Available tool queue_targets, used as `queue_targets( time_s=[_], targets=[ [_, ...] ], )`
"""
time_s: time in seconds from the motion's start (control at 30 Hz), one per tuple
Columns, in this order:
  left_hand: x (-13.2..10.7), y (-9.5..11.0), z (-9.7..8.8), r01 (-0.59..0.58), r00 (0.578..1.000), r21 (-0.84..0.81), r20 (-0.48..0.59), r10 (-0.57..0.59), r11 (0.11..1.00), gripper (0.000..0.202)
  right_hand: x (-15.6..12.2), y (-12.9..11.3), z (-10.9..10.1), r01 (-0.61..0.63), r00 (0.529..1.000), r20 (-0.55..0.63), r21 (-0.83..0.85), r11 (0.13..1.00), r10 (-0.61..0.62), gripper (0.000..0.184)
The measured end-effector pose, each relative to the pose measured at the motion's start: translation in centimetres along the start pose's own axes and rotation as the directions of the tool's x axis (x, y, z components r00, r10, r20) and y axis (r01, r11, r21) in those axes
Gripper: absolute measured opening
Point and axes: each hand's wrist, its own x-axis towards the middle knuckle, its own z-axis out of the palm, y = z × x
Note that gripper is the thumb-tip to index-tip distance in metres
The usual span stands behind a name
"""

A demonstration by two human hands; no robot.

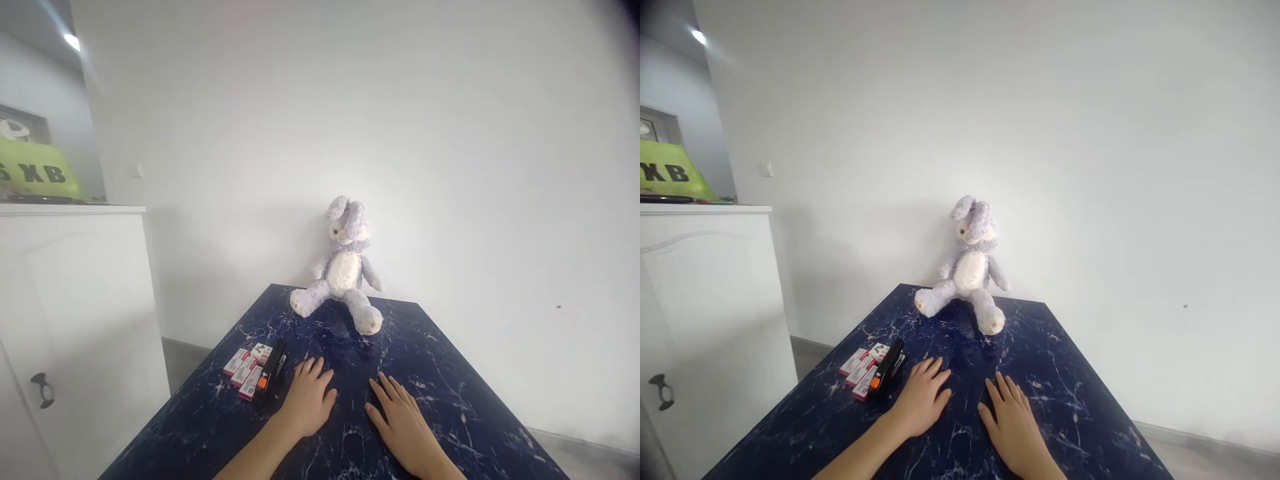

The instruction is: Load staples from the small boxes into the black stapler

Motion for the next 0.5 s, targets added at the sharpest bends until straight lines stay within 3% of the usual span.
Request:
queue_targets(
  time_s=[0.17, 0.3, 0.4, 0.47, 0.5],
  targets=[
    [0.0, 0.9, -0.3, -0.060, 0.989, -0.030, -0.140, 0.055, 0.998, 0.033, 0.0, 0.1, -0.2, -0.010, 1.000, -0.008, 0.026, 1.000, 0.011, 0.066],
    [-0.2, 1.7, -2.1, -0.126, 0.940, -0.079, -0.329, 0.094, 0.989, 0.037, -0.2, 0.1, -0.5, -0.004, 1.000, 0.004, 0.040, 0.999, 0.003, 0.067],
    [-0.4, 0.3, -5.2, -0.198, 0.825, -0.044, -0.547, 0.143, 0.979, 0.027, -0.3, 0.2, -0.6, 0.004, 1.000, -0.007, 0.044, 0.999, -0.004, 0.065],
    [-0.8, -1.9, -7.7, -0.090, 0.693, 0.006, -0.718, 0.067, 0.996, 0.023, -0.3, 0.3, -0.6, 0.016, 1.000, -0.015, 0.041, 0.999, -0.016, 0.063],
    [-1.2, -3.3, -8.9, 0.028, 0.600, -0.007, -0.800, -0.022, 1.000, 0.025, -0.3, 0.3, -0.5, 0.022, 1.000, -0.021, 0.037, 0.999, -0.022, 0.063]
  ],
)
